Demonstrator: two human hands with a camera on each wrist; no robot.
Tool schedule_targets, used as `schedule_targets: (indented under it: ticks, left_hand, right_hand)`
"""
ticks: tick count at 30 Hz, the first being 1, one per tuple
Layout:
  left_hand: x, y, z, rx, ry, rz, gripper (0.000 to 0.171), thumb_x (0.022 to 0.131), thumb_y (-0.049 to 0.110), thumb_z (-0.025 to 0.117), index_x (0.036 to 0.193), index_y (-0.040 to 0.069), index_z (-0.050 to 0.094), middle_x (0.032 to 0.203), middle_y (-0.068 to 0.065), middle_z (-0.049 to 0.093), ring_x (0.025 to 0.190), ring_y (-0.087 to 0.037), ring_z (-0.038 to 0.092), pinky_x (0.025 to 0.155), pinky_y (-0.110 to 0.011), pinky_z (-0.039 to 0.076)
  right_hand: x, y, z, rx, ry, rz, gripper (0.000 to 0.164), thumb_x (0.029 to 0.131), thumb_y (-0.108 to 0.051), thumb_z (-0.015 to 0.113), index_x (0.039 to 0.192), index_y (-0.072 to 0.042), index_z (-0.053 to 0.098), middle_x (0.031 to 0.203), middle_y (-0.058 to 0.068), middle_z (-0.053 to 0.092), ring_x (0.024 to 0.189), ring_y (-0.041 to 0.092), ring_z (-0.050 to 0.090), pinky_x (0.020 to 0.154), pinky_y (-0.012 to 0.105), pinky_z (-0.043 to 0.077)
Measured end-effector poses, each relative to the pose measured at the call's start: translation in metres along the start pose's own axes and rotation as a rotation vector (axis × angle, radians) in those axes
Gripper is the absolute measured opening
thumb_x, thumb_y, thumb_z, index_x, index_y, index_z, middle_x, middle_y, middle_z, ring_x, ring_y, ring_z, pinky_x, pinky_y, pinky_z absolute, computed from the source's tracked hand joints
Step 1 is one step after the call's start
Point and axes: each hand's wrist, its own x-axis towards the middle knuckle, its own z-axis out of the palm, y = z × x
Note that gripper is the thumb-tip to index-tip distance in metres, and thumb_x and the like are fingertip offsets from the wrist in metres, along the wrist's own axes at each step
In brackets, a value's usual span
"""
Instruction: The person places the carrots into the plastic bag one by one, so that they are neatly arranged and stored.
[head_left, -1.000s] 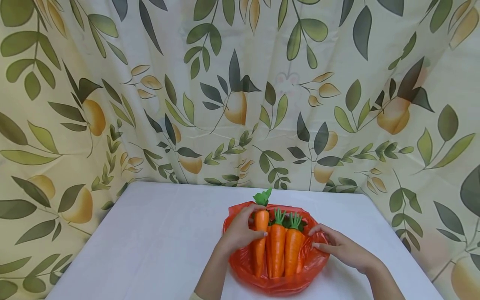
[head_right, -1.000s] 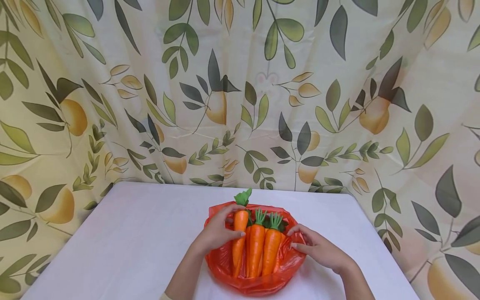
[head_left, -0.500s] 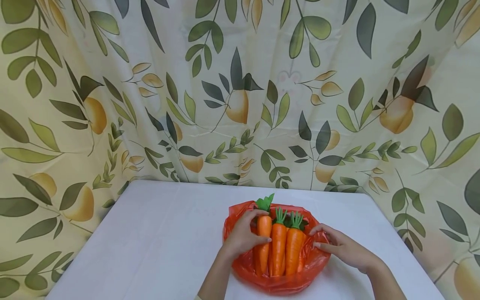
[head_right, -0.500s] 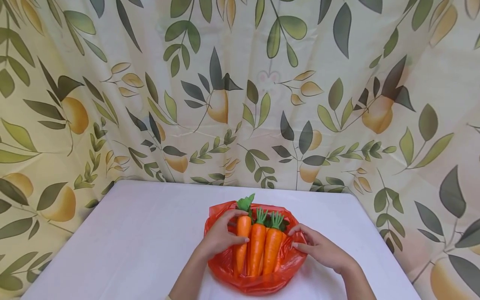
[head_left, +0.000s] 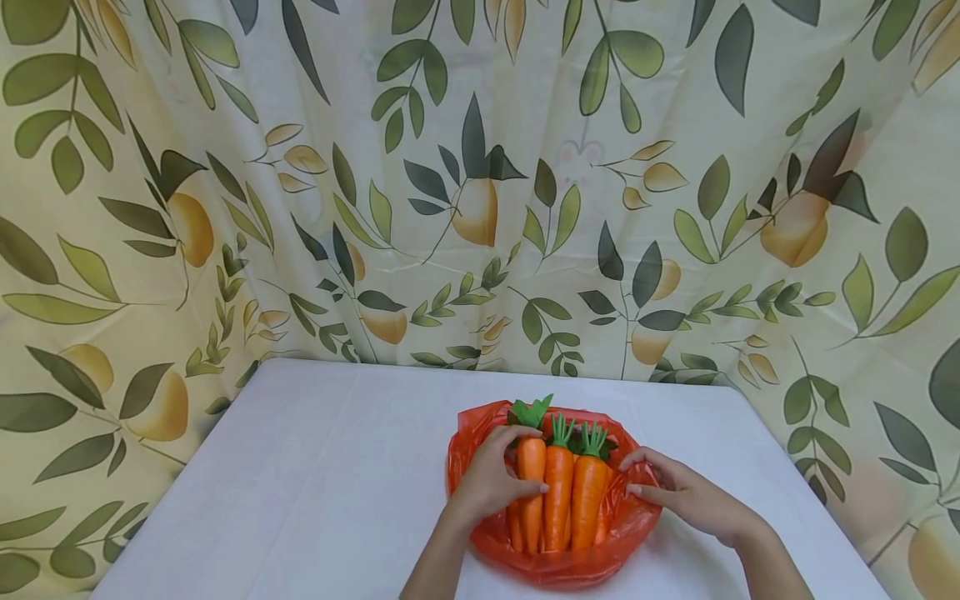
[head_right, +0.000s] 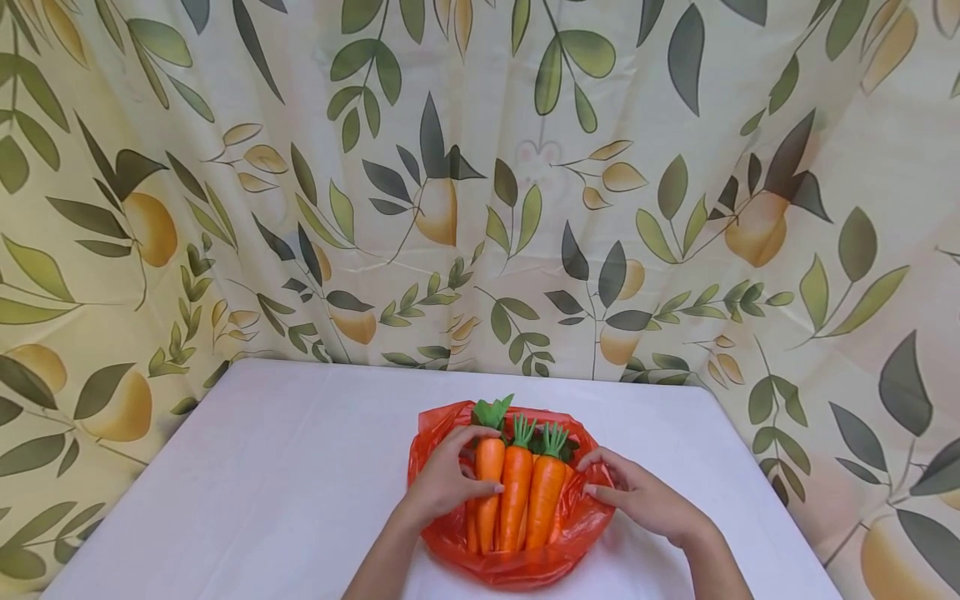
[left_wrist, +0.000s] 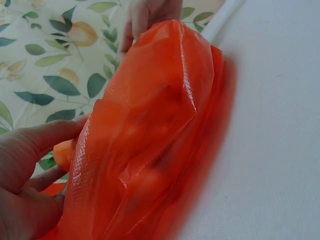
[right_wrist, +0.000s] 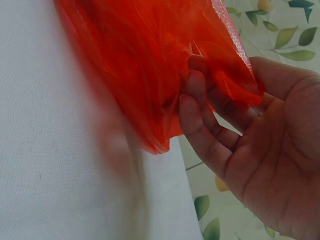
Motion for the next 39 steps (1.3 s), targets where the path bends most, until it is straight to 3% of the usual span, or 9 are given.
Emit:
schedule_targets:
  ticks: [6, 13, 21, 39]
  left_hand:
    - [-0.0012, -0.0019, 0.0003, 0.011, 0.01, 0.023, 0.06, 0.076, 0.011, 0.094, 0.129, 0.019, 0.068, 0.127, 0.003, 0.053, 0.105, -0.02, 0.053, 0.081, -0.029, 0.053]
    - [-0.002, -0.0016, -0.0008, 0.012, 0.002, 0.002, 0.06, 0.077, 0.01, 0.093, 0.131, 0.017, 0.067, 0.125, 0.002, 0.052, 0.099, -0.018, 0.054, 0.075, -0.026, 0.053]
    - [-0.0021, -0.0007, -0.002, 0.032, -0.013, -0.028, 0.059, 0.079, 0.011, 0.092, 0.132, 0.019, 0.067, 0.124, 0.004, 0.053, 0.104, -0.02, 0.054, 0.08, -0.028, 0.053]
    - [-0.0028, -0.0021, -0.0027, 0.066, -0.007, -0.023, 0.058, 0.078, 0.014, 0.093, 0.129, 0.02, 0.067, 0.121, 0.006, 0.054, 0.114, -0.023, 0.055, 0.095, -0.041, 0.054]
  right_hand:
    - [-0.0001, -0.0001, -0.0006, -0.007, -0.001, 0.002, 0.034, 0.103, -0.019, 0.064, 0.134, -0.008, 0.055, 0.147, 0.023, 0.046, 0.123, 0.037, 0.048, 0.092, 0.037, 0.056]
    - [-0.0009, 0.0003, -0.0006, -0.016, 0.001, 0.01, 0.034, 0.103, -0.02, 0.065, 0.133, -0.008, 0.055, 0.147, 0.022, 0.046, 0.124, 0.037, 0.048, 0.093, 0.039, 0.056]
    - [-0.0011, 0.0005, -0.0007, -0.002, -0.003, -0.002, 0.033, 0.104, -0.019, 0.063, 0.133, -0.007, 0.055, 0.145, 0.023, 0.047, 0.12, 0.036, 0.05, 0.091, 0.036, 0.056]
    - [-0.0011, -0.0021, -0.0008, -0.021, 0.008, -0.007, 0.033, 0.103, -0.02, 0.064, 0.133, -0.008, 0.055, 0.147, 0.023, 0.046, 0.124, 0.038, 0.047, 0.092, 0.037, 0.056]
